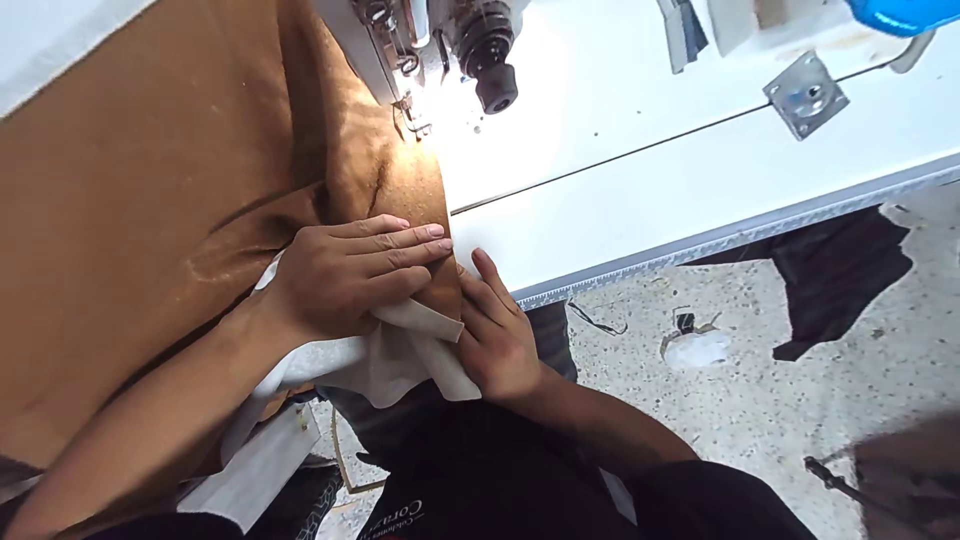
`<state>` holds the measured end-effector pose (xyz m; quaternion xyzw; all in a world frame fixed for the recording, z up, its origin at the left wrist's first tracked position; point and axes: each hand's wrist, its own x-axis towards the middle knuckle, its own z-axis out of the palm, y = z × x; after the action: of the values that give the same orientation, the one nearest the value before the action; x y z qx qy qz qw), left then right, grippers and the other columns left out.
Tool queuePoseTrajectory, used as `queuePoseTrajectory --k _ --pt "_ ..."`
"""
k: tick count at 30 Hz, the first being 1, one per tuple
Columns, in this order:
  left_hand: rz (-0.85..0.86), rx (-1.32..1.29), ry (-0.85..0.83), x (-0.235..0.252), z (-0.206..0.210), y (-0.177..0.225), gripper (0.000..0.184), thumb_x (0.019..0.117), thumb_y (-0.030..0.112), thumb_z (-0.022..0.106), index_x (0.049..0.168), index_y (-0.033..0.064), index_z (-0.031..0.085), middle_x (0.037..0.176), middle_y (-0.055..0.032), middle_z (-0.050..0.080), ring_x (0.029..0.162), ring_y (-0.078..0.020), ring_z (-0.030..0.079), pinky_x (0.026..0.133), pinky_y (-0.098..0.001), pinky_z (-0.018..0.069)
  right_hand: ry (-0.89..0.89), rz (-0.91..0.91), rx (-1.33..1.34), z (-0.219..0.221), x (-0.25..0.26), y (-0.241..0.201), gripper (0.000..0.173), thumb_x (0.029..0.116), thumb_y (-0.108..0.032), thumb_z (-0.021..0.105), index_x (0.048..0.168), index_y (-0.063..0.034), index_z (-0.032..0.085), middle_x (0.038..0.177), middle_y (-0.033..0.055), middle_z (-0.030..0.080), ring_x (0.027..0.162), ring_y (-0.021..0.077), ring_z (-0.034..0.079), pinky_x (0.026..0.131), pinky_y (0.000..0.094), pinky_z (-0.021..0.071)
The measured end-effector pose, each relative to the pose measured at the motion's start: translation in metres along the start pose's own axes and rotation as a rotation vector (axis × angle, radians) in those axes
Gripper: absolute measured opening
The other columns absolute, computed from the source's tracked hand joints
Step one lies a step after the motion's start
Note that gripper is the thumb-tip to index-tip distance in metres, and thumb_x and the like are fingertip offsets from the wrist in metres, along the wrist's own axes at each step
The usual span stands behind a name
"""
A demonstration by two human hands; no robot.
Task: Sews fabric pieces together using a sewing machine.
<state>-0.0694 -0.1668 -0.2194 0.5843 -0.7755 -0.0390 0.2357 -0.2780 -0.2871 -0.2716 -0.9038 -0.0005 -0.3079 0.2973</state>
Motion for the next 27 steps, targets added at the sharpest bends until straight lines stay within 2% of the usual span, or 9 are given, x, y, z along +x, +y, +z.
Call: queuePoseTrajectory --k 5,9,13,16,20,22,24,27 --pt "-0.019 -0.013 0.015 0.004 -0.004 -0.007 0.021 0.0929 0.005 0.053 0.097 0.0021 0.073 0.124 -0.0133 0.074 0.126 -0.0273 0.066 0.114 -0.0410 0.0470 -0.093 0.027 -0.023 -0.005 0.008 -0.002 0.023 0.1016 -0.009 0.056 0.115 -0.0049 0.074 0.124 0.0138 0.073 0.131 0.0316 0.060 0.123 0.0569 0.0303" --pt "-0.031 -0.023 0.017 0.005 -0.005 -0.015 0.022 0.0909 0.005 0.053 0.099 0.0011 0.073 0.125 -0.0130 0.073 0.126 -0.0276 0.066 0.113 -0.0410 0.0474 -0.148 0.021 -0.048 -0.007 0.016 0.002 0.022 0.1002 -0.014 0.059 0.114 -0.0051 0.074 0.126 0.0136 0.072 0.134 0.0317 0.058 0.124 0.0583 0.0279" --pt "-0.048 -0.011 0.023 0.009 -0.007 -0.020 0.021 0.0913 0.003 0.053 0.099 0.0009 0.072 0.126 -0.0135 0.073 0.126 -0.0282 0.066 0.112 -0.0413 0.0482 -0.199 0.030 -0.068 -0.009 0.023 0.004 0.024 0.0988 -0.017 0.060 0.116 -0.0054 0.073 0.131 0.0131 0.070 0.138 0.0312 0.055 0.125 0.0584 0.0245" --pt "-0.062 -0.031 0.051 0.010 -0.008 -0.024 0.019 0.0933 0.005 0.055 0.098 -0.0003 0.073 0.121 -0.0150 0.074 0.123 -0.0290 0.068 0.112 -0.0423 0.0492 -0.234 0.043 -0.086 -0.011 0.028 0.005 0.027 0.0989 -0.018 0.060 0.119 -0.0054 0.072 0.135 0.0126 0.067 0.141 0.0302 0.051 0.127 0.0590 0.0206" --pt "-0.058 -0.107 0.117 0.009 -0.007 -0.032 0.017 0.0942 0.007 0.058 0.096 -0.0012 0.073 0.116 -0.0168 0.076 0.117 -0.0308 0.071 0.108 -0.0450 0.0527 -0.244 0.050 -0.099 -0.011 0.033 0.007 0.026 0.0973 -0.015 0.059 0.117 -0.0043 0.072 0.135 0.0138 0.067 0.142 0.0309 0.050 0.127 0.0595 0.0177" --pt "-0.058 -0.119 0.127 0.009 -0.008 -0.033 0.016 0.0936 0.006 0.059 0.095 -0.0018 0.072 0.114 -0.0176 0.076 0.116 -0.0313 0.071 0.107 -0.0449 0.0532 -0.220 0.040 -0.086 -0.010 0.033 0.009 0.027 0.0982 -0.016 0.059 0.118 -0.0023 0.071 0.135 0.0154 0.067 0.141 0.0319 0.051 0.126 0.0574 0.0206" --pt "-0.040 -0.129 0.124 0.009 -0.008 -0.034 0.015 0.0925 0.005 0.060 0.095 -0.0022 0.072 0.113 -0.0183 0.076 0.116 -0.0315 0.071 0.107 -0.0445 0.0533 -0.173 0.011 -0.057 -0.010 0.030 0.012 0.025 0.0987 -0.016 0.061 0.115 0.0002 0.071 0.130 0.0173 0.069 0.138 0.0337 0.054 0.125 0.0543 0.0275" --pt "-0.007 -0.147 0.125 0.008 -0.007 -0.035 0.017 0.0932 0.006 0.060 0.100 -0.0016 0.074 0.113 -0.0177 0.076 0.116 -0.0302 0.071 0.109 -0.0441 0.0529 -0.135 -0.019 -0.002 -0.011 0.026 0.016 0.023 0.0969 -0.013 0.063 0.112 0.0022 0.072 0.124 0.0182 0.071 0.134 0.0346 0.057 0.124 0.0528 0.0325"
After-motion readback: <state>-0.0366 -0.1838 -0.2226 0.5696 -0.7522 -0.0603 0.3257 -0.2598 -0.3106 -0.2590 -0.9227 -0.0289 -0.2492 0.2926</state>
